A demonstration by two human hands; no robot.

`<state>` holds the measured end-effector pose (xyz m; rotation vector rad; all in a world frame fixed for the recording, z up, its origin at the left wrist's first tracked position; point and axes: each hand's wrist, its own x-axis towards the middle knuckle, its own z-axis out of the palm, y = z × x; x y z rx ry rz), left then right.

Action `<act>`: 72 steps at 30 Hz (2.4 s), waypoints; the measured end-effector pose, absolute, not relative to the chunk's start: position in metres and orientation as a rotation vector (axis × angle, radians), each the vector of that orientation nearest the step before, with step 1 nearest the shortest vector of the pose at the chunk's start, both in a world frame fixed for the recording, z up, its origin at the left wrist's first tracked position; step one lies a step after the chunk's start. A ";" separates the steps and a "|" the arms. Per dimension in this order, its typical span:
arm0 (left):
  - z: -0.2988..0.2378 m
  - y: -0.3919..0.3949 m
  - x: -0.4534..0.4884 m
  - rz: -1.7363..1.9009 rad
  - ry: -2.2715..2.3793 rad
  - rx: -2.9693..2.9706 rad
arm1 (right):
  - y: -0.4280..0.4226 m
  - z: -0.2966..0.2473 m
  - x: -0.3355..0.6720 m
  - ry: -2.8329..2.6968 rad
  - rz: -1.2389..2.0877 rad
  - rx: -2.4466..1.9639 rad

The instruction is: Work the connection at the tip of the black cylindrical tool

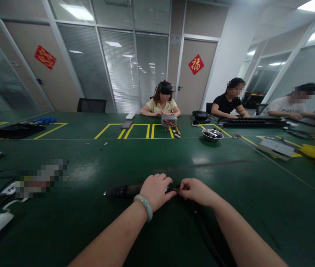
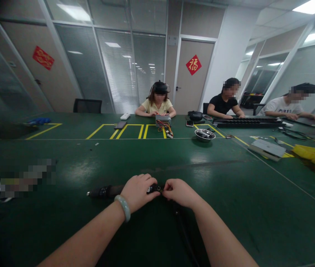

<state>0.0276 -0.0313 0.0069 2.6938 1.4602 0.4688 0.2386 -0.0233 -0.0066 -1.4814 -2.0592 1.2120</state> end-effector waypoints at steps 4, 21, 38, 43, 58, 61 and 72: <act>0.005 -0.024 0.028 0.440 1.372 2.777 | -0.023 -0.007 0.239 -2.045 1.222 -1.478; 0.011 -0.020 0.026 0.494 1.292 2.845 | -0.023 -0.007 0.235 -2.024 1.108 -1.479; 0.007 -0.031 0.038 0.583 1.353 2.727 | -0.019 -0.009 0.234 -2.070 0.884 -1.475; 0.006 -0.031 0.039 0.604 1.373 2.675 | -0.019 -0.007 0.233 -2.060 0.904 -1.492; 0.001 -0.030 0.038 0.673 1.433 2.584 | -0.023 -0.002 0.233 -2.077 0.910 -1.436; -0.002 -0.029 0.038 0.681 1.426 2.583 | -0.023 -0.001 0.234 -2.085 0.899 -1.430; 0.000 -0.028 0.038 0.676 1.438 2.589 | -0.024 0.002 0.232 -2.133 0.837 -1.436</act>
